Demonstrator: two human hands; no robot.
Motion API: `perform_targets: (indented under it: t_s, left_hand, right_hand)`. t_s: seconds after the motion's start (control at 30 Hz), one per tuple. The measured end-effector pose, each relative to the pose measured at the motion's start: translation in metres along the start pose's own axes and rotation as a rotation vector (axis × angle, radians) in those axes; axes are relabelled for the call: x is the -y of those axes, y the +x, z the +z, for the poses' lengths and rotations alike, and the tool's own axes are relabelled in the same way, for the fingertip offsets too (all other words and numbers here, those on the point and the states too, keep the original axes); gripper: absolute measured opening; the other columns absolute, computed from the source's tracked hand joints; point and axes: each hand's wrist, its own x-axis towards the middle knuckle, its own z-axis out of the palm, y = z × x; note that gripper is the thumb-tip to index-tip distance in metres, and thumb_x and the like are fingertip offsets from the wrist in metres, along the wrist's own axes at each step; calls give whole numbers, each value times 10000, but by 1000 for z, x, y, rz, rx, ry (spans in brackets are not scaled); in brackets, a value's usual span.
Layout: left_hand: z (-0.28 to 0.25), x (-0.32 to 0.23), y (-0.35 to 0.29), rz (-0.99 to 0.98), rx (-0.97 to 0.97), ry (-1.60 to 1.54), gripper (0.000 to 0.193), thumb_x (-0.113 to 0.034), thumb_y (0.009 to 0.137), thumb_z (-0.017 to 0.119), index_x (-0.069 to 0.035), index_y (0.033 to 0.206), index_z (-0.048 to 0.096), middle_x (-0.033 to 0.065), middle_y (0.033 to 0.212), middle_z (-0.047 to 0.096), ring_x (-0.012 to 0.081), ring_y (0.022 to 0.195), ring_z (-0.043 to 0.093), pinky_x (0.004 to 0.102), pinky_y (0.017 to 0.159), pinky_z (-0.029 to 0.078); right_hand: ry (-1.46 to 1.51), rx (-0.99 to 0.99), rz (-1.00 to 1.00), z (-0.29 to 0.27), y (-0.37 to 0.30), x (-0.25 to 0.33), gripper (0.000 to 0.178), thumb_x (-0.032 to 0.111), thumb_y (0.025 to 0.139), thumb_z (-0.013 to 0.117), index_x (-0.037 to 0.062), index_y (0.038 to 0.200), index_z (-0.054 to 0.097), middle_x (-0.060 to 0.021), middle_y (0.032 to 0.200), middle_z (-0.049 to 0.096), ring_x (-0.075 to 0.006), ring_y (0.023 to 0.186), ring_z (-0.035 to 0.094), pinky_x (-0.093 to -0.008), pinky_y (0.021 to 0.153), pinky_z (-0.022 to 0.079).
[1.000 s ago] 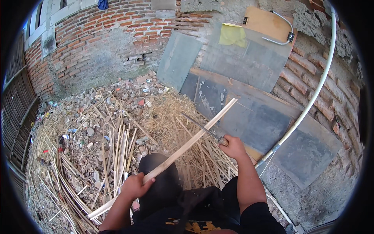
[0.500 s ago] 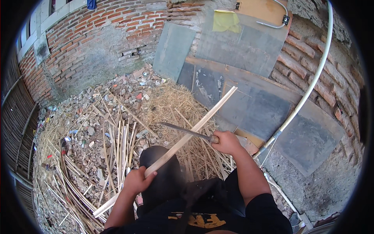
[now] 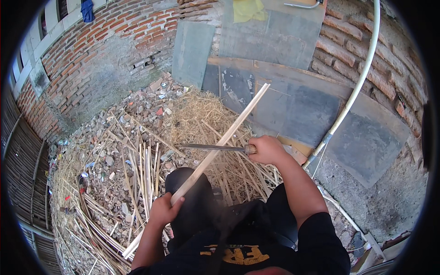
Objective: The person scrapes a bamboo strip using a knife, then places the bamboo strip and the knife onto the ground.
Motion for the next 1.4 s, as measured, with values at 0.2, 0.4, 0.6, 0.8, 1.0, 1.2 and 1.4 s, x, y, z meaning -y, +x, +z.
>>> perform_targets:
  t_s: [0.2,0.4,0.6,0.8,1.0,1.2,1.4]
  left_hand:
    - [5,-2,7,-16,12,63,558,-538,933,627,-7,771,565,265,651,625,478,690,655,540,656,521]
    - [10,1,13,-26,20,42,516,-474,930,658,2,758,560,277,638,612,489,656,641,543,611,506]
    - [13,-4,13,-36,-35,111,505,-454,932,659,13,765,561,284,649,615,495,659,639,549,613,505]
    - [17,-6,12,-26,-53,122,503,-449,934,661,13,765,554,274,643,611,497,658,635,548,610,502]
    - [17,1,8,-71,-20,96,515,-469,938,658,-2,759,535,255,630,603,478,646,637,544,600,496]
    - [16,-6,16,-29,-30,120,548,-492,970,625,6,772,505,265,626,580,496,649,617,548,592,468]
    - [17,-3,12,-66,-4,133,546,-495,971,618,11,788,524,269,653,595,497,674,623,542,605,475]
  right_hand:
    - [248,-32,72,42,6,-30,324,270,728,724,113,1010,706,-164,927,717,-374,918,687,-495,813,548]
    - [184,-136,0,55,17,-21,273,261,737,712,103,956,667,-171,829,691,-392,841,680,-498,749,544]
    - [103,28,-67,43,15,21,253,230,752,707,121,980,692,-147,880,715,-375,872,694,-496,786,553]
    - [345,-23,89,90,41,-32,232,203,738,690,126,955,724,-158,866,707,-365,864,691,-485,778,549]
    - [175,24,31,65,27,14,344,219,719,707,112,1046,719,-187,880,712,-395,856,688,-492,770,553]
    - [161,8,112,74,41,22,356,213,707,722,124,1052,723,-179,863,713,-384,847,695,-487,772,559]
    - [245,-34,103,89,41,22,281,221,733,719,124,996,717,-171,861,714,-380,849,699,-484,764,562]
